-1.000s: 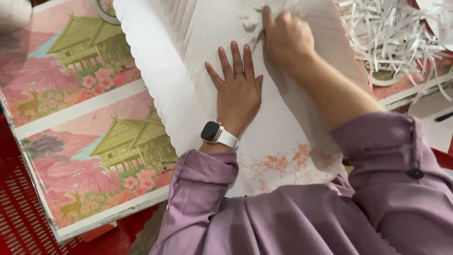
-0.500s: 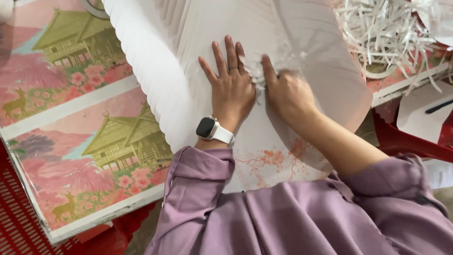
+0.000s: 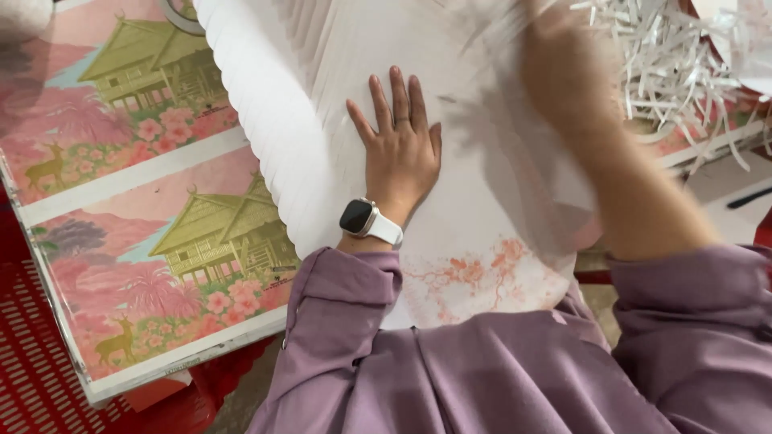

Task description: Folding pre-cut paper sheets into envelopes and applying decorative seals at a workbench.

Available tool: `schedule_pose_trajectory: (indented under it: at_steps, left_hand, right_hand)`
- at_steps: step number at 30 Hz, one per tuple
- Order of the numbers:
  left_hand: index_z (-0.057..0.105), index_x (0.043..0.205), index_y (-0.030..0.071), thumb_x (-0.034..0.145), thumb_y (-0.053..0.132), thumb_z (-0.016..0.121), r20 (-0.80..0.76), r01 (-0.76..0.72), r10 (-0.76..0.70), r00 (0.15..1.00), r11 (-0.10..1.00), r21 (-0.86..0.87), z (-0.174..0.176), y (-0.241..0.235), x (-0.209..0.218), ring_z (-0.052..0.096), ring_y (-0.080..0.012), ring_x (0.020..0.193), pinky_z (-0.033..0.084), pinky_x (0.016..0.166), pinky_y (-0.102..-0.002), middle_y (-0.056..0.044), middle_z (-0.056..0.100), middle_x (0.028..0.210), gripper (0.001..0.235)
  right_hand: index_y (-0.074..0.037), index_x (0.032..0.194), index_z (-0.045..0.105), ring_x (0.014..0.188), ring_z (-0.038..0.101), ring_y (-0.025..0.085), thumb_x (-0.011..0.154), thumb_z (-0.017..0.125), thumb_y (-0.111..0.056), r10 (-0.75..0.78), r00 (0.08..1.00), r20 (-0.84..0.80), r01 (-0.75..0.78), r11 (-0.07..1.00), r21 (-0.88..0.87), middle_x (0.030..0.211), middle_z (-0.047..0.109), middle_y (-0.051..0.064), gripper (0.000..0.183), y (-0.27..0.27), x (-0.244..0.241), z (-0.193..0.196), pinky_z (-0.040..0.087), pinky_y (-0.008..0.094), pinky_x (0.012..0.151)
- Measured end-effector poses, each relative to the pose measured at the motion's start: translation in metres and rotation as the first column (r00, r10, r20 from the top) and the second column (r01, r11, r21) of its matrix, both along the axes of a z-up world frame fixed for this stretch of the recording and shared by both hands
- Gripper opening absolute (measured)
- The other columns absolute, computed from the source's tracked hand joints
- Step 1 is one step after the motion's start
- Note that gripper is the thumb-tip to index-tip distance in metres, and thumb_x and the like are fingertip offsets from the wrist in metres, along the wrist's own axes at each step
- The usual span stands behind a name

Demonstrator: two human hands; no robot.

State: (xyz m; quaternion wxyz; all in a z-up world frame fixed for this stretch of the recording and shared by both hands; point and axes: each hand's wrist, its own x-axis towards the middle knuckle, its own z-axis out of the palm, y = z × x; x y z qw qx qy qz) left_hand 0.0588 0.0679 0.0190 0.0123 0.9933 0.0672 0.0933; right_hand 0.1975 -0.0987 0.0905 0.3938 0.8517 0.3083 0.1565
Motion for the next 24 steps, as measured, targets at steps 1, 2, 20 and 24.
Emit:
schedule_pose_trajectory:
  at_steps: [1, 2, 20, 24]
  left_hand:
    - [0.022, 0.15, 0.006, 0.103, 0.046, 0.036, 0.004, 0.014, -0.014, 1.0, 1.0, -0.005, 0.0, 0.0, 0.0, 0.013, -0.0458, 0.14, 0.014, 0.107, -0.071, -0.022, 0.016, 0.153, 0.063]
    - [0.021, 0.151, 0.01, 0.103, 0.049, 0.034, 0.005, 0.031, -0.031, 1.0, 0.999, -0.011, 0.0, 0.0, -0.002, 0.013, -0.0474, 0.14, 0.014, 0.107, -0.072, -0.023, 0.016, 0.153, 0.063]
    - [0.033, 0.144, 0.0, 0.096, 0.027, 0.04, 0.12, -0.005, 0.024, 0.992, 0.988, -0.154, -0.01, -0.004, 0.003, 0.021, -0.0446, 0.141, 0.01, 0.109, -0.071, -0.022, 0.024, 0.153, 0.055]
    - [0.035, 0.143, 0.001, 0.094, 0.03, 0.044, 0.134, 0.054, -0.028, 0.991, 0.979, -0.197, -0.008, 0.0, 0.003, 0.021, -0.0452, 0.141, 0.01, 0.108, -0.072, -0.021, 0.025, 0.153, 0.058]
  right_hand:
    - [-0.002, 0.151, 0.017, 0.036, 0.049, 0.012, 0.084, 0.044, -0.017, -0.081, 0.994, -0.078, 0.084, 0.996, 0.027, 0.055, 0.057, -0.003, 0.074, -0.031, 0.031, -0.002, 0.032, 0.029, 0.028]
    - [0.002, 0.149, 0.016, 0.037, 0.052, 0.014, 0.086, 0.046, -0.022, -0.163, 0.974, -0.16, 0.172, 0.984, 0.047, 0.055, 0.06, 0.0, 0.074, -0.061, 0.047, -0.016, 0.035, 0.03, 0.03]
    - [-0.007, 0.154, 0.018, 0.062, 0.071, 0.032, 0.089, 0.048, -0.027, 0.221, 0.835, -0.503, -0.021, 0.928, 0.372, 0.075, 0.07, 0.016, 0.074, 0.015, -0.073, -0.008, 0.057, 0.042, 0.05]
    - [-0.025, 0.146, 0.037, 0.065, 0.07, 0.036, 0.091, 0.04, -0.027, 0.047, 0.849, -0.527, 0.191, 0.901, 0.39, 0.085, 0.066, 0.014, 0.055, 0.034, -0.057, -0.051, 0.056, 0.047, 0.048]
